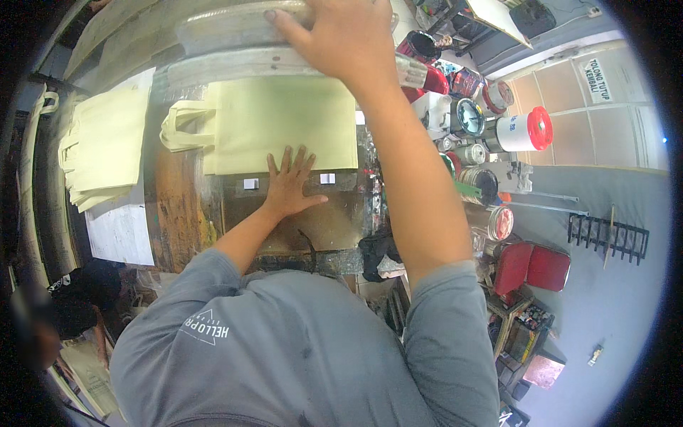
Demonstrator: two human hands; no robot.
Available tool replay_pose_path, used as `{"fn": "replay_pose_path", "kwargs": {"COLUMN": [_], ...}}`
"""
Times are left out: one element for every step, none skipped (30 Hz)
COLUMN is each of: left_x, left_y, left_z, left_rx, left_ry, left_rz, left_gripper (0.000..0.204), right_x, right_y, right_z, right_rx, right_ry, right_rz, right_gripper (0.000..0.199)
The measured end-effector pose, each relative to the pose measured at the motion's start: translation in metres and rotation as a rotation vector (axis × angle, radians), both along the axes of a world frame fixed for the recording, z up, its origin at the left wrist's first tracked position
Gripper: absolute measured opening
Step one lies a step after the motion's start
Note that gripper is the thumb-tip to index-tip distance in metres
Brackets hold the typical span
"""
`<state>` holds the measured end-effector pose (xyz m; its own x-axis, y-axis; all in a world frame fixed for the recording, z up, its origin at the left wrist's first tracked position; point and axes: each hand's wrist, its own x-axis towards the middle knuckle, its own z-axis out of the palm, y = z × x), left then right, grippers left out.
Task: The person performs screen printing on tote bags by placing a bag on a board, lowering a screen frame, applying green ink with a squeegee, and lifting the frame to reveal the print.
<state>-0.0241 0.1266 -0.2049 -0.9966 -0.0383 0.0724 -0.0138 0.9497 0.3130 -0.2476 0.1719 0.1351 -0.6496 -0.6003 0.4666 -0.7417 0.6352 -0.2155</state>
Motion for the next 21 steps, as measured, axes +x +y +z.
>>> {"fn": "replay_pose_path", "kwargs": {"left_x": [0.002, 0.002, 0.003, 0.004, 0.008, 0.011, 0.014, 0.018, 0.018, 0.018, 0.019, 0.018, 0.019, 0.016, 0.017, 0.018, 0.019, 0.020, 0.020, 0.017, 0.016], "left_y": [0.001, 0.003, 0.005, 0.007, 0.007, 0.008, 0.008, 0.008, 0.007, 0.006, 0.007, 0.009, 0.009, 0.011, 0.011, 0.011, 0.012, 0.011, 0.011, 0.011, 0.010], "left_z": [-0.001, 0.002, 0.006, 0.009, 0.008, 0.007, 0.006, 0.005, 0.005, 0.006, 0.007, 0.007, 0.008, 0.008, 0.008, 0.008, 0.008, 0.008, 0.008, 0.010, 0.012], "left_rx": [-0.019, -0.015, -0.012, -0.009, 0.005, 0.019, 0.033, 0.030, 0.023, 0.016, 0.007, -0.003, -0.013, -0.013, -0.023, -0.034, -0.040, -0.044, -0.049, -0.055, -0.059], "left_ry": [-0.018, -0.039, -0.061, -0.083, -0.080, -0.076, -0.072, -0.076, -0.079, -0.082, -0.098, -0.117, -0.136, -0.175, -0.169, -0.162, -0.155, -0.164, -0.172, -0.174, -0.180], "left_rz": [-0.006, -0.007, -0.008, -0.008, -0.013, -0.017, -0.021, -0.022, -0.023, -0.023, -0.019, -0.007, 0.003, -0.004, -0.004, -0.006, -0.009, -0.004, -0.001, -0.008, -0.014], "left_gripper": [0.121, 0.121, 0.121, 0.121, 0.122, 0.122, 0.122, 0.122, 0.123, 0.123, 0.124, 0.124, 0.125, 0.126, 0.126, 0.126, 0.126, 0.126, 0.126, 0.126, 0.127], "right_x": [0.003, 0.004, 0.005, 0.005, 0.007, 0.007, 0.007, 0.007, 0.005, 0.002, 0.002, 0.010, 0.014, 0.014, 0.014, 0.015, 0.016, 0.016, 0.016, 0.014, 0.012], "right_y": [-0.001, -0.002, -0.002, -0.001, -0.002, -0.001, 0.001, 0.003, 0.005, 0.008, 0.008, 0.006, 0.004, 0.008, 0.009, 0.009, 0.008, 0.008, 0.008, 0.010, 0.009], "right_z": [0.003, 0.008, 0.007, 0.002, -0.005, -0.009, -0.013, -0.018, -0.023, -0.026, -0.028, -0.020, -0.021, -0.021, -0.022, -0.025, -0.025, -0.024, -0.023, -0.023, -0.025], "right_rx": [0.001, 0.002, -0.049, -0.101, -0.157, -0.109, -0.061, -0.013, -0.013, -0.014, -0.019, 0.036, 0.006, -0.018, -0.042, -0.065, -0.036, -0.007, 0.023, 0.012, 0.002], "right_ry": [-0.023, -0.035, 0.019, 0.072, 0.118, 0.157, 0.197, 0.232, 0.242, 0.252, 0.260, 0.210, 0.201, 0.203, 0.205, 0.213, 0.199, 0.184, 0.170, 0.191, 0.213], "right_rz": [0.000, 0.003, 0.016, 0.031, 0.049, 0.041, 0.033, 0.028, 0.025, 0.022, 0.022, -0.018, 0.012, 0.028, 0.042, 0.037, 0.033, 0.027, 0.019, 0.019, 0.019], "right_gripper": [0.058, 0.058, 0.058, 0.058, 0.057, 0.059, 0.062, 0.065, 0.065, 0.066, 0.066, 0.066, 0.062, 0.060, 0.058, 0.059, 0.059, 0.059, 0.059, 0.059, 0.060]}}
